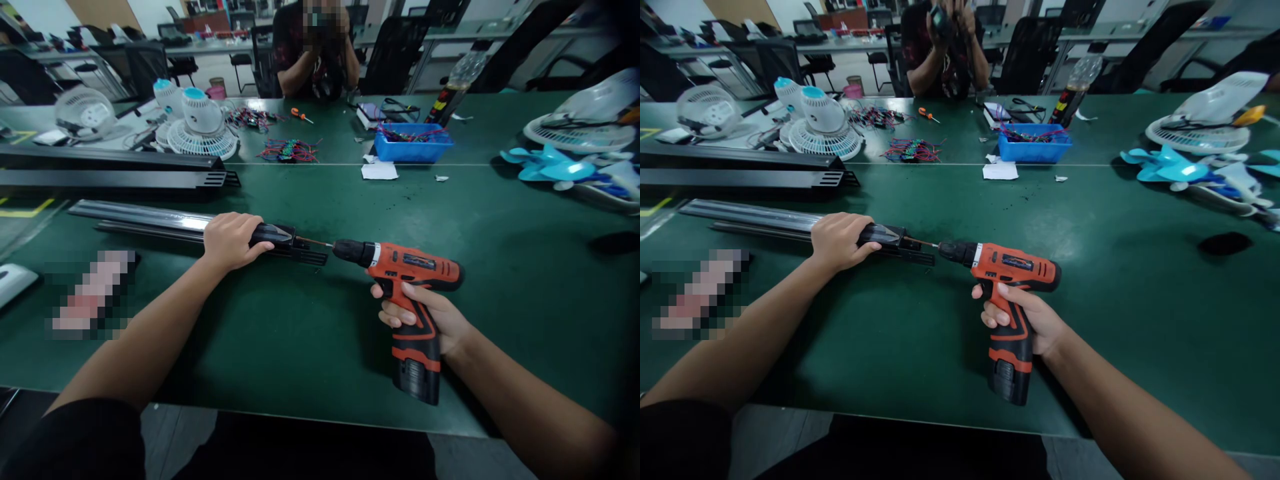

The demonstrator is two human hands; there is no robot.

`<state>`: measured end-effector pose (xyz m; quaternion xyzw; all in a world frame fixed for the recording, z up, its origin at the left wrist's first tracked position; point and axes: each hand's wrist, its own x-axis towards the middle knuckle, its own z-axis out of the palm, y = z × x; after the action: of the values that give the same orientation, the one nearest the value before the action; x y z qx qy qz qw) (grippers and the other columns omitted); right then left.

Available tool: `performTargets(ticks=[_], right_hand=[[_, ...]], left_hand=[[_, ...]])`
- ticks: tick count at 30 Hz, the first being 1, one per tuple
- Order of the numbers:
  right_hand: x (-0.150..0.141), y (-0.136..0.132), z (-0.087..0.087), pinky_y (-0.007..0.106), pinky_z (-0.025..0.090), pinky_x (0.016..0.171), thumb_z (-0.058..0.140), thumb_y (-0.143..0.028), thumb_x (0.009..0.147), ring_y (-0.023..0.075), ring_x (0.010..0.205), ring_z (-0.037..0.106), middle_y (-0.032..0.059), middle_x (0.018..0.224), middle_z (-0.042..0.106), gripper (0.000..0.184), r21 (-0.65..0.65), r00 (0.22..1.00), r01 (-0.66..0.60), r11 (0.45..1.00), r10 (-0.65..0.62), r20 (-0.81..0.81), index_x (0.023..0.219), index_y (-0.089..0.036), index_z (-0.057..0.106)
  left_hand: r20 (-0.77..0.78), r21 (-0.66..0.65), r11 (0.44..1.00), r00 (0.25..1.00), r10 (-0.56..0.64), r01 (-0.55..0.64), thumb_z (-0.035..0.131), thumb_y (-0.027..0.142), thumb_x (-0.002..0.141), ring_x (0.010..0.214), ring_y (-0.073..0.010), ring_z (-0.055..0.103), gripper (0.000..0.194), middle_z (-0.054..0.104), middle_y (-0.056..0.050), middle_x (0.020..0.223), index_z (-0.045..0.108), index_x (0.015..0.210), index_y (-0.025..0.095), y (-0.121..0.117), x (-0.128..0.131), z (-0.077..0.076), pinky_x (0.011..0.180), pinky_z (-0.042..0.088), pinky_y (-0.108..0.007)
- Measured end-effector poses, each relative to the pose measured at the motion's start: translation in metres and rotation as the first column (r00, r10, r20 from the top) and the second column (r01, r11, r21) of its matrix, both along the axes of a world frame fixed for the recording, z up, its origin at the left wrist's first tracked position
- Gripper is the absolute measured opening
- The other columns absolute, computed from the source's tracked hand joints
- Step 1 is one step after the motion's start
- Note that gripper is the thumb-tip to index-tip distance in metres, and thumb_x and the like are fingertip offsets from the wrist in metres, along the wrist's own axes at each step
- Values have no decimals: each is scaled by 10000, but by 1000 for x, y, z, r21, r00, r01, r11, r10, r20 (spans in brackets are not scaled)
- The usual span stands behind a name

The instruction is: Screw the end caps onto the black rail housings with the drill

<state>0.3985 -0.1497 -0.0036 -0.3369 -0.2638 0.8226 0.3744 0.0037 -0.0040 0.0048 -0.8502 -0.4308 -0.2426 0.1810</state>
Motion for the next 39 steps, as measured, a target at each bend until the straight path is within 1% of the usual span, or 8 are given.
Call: performTargets(ticks=[8,13,17,22,26,31,35,39], right_hand=[[0,2,1,300,444,574,858,-498,880,150,558,425,-60,518,431,373,7,1000,-11,1000,11,4,1029,-160,806],[-1,2,0,289,456,555,846,-465,886,132,529,434,-41,577,531,327,18,999,46,999,-46,-11,1071,-200,797],[-2,1,1,275,473,557,839,-455,898,112,520,424,-24,653,606,315,5,998,66,998,-66,-25,1087,-209,786],[-4,2,3,295,486,555,787,-466,933,130,501,409,-39,581,537,298,5,997,78,997,-78,-7,1066,-200,772],[-5,3,6,302,482,549,760,-473,952,125,482,380,-43,568,532,291,6,997,74,997,-74,-2,1053,-200,772],[-6,4,9,276,491,546,783,-436,932,97,478,370,-20,653,634,251,-11,995,94,996,-94,-21,1024,-203,783],[-6,5,7,275,501,548,769,-440,941,97,479,349,-13,652,637,260,4,995,103,995,-103,-5,1009,-189,786],[-6,6,6,290,494,549,727,-442,971,96,477,346,7,709,673,250,24,993,112,993,-112,21,1017,-198,759]], left_hand=[[5,14,1000,1000,-3,3,368,851,1007,851,-330,746,788,814,-142,919,807,1073,200,-1,0,0,769,497,-445],[7,8,1000,1000,6,-6,367,853,1003,861,-333,745,785,814,-141,931,807,1079,208,-1,-1,-1,770,499,-452],[4,33,999,1000,-5,5,398,842,1005,864,-333,749,772,815,-139,926,804,1084,189,-1,-1,-2,768,500,-449],[-18,55,998,1000,-16,17,401,833,1011,862,-322,747,761,816,-130,933,796,1088,187,-1,-2,-1,769,501,-442],[-28,39,999,1000,-6,7,407,854,993,857,-319,742,758,817,-124,943,791,1085,207,-1,-2,-1,769,501,-442],[10,6,1000,1000,-2,2,444,868,970,880,-341,746,770,815,-149,967,798,1092,196,0,-1,-2,793,508,-462],[4,-10,1000,1000,4,-4,419,871,978,900,-351,750,782,816,-148,967,795,1098,197,-1,-1,-2,808,515,-471],[-6,-27,1000,1000,12,-12,399,868,985,914,-360,754,785,818,-149,975,792,1103,199,-2,-1,0,821,523,-481]])
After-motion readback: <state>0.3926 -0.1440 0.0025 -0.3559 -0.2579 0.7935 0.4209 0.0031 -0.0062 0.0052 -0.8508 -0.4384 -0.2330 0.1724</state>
